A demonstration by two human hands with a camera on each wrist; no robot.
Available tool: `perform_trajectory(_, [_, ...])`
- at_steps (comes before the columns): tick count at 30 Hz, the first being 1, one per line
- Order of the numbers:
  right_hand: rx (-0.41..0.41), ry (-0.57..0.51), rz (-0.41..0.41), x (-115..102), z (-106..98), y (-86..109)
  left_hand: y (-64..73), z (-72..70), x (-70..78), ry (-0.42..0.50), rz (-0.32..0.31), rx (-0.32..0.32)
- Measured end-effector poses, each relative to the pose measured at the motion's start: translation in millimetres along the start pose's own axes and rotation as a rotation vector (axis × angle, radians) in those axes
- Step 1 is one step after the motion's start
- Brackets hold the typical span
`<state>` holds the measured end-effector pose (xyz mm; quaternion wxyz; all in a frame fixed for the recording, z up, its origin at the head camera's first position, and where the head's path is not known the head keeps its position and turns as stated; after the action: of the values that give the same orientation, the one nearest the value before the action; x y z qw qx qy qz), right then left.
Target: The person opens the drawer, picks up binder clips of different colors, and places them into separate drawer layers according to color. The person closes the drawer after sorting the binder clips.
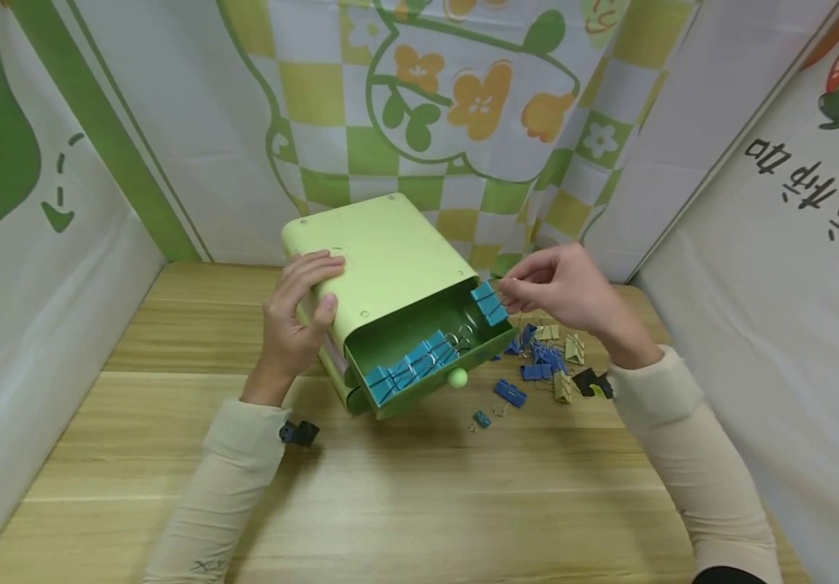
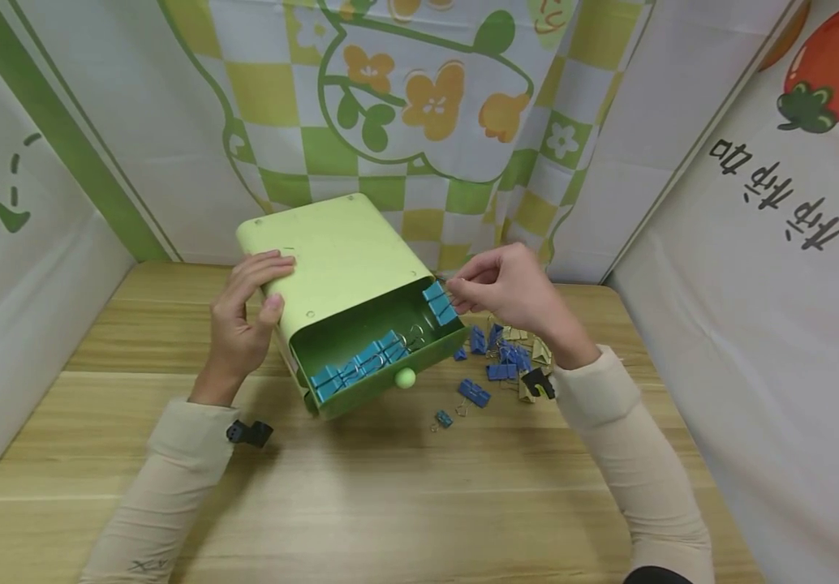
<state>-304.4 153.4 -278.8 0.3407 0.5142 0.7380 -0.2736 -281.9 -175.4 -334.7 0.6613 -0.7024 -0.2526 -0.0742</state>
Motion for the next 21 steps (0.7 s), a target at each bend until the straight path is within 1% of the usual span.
perform_trajectory(3, [-0.005, 0.096, -0.030, -9, 9, 0.8, -0.1, -0.1, 0.3, 0.000, -0.001, 0.000])
perform_trajectory(6, [-0.015, 0.177, -0.035, -13, 18, 0.5, 0.3, -0.2, 0.2, -0.002, -0.004, -0.001])
perform_trajectory(8, [-0.031, 0.201, -0.027, -14, 25, 0.1, 0.7, 0.0, -0.1, -0.003, -0.005, -0.003])
perform_trajectory(10, [-0.049, 0.214, -0.011, -14, 31, -0.2, 1.3, 0.1, -0.3, -0.003, -0.005, -0.004])
perform_trajectory(14, [-0.078, 0.225, -0.006, -16, 41, -1.7, 1.9, 0.3, -0.5, -0.002, -0.004, -0.003])
perform_trajectory(18, [-0.101, 0.224, -0.011, -17, 49, -4.1, 1.6, 0.4, -0.2, -0.002, -0.004, -0.004])
perform_trajectory(21, [-0.120, 0.219, 0.002, -15, 54, -5.5, 1.0, 0.7, 0.0, 0.000, -0.005, -0.006])
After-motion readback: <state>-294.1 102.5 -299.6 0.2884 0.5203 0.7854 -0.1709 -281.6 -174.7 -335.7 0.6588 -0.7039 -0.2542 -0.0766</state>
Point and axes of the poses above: each hand's wrist, its own y-axis away from the middle knuckle, its own z-axis out of the palm, x = y × z, the point moved 10 cm from there along -y, towards the middle knuckle, and after that the axes turned 3 degrees about z, right-handed, at the moved point
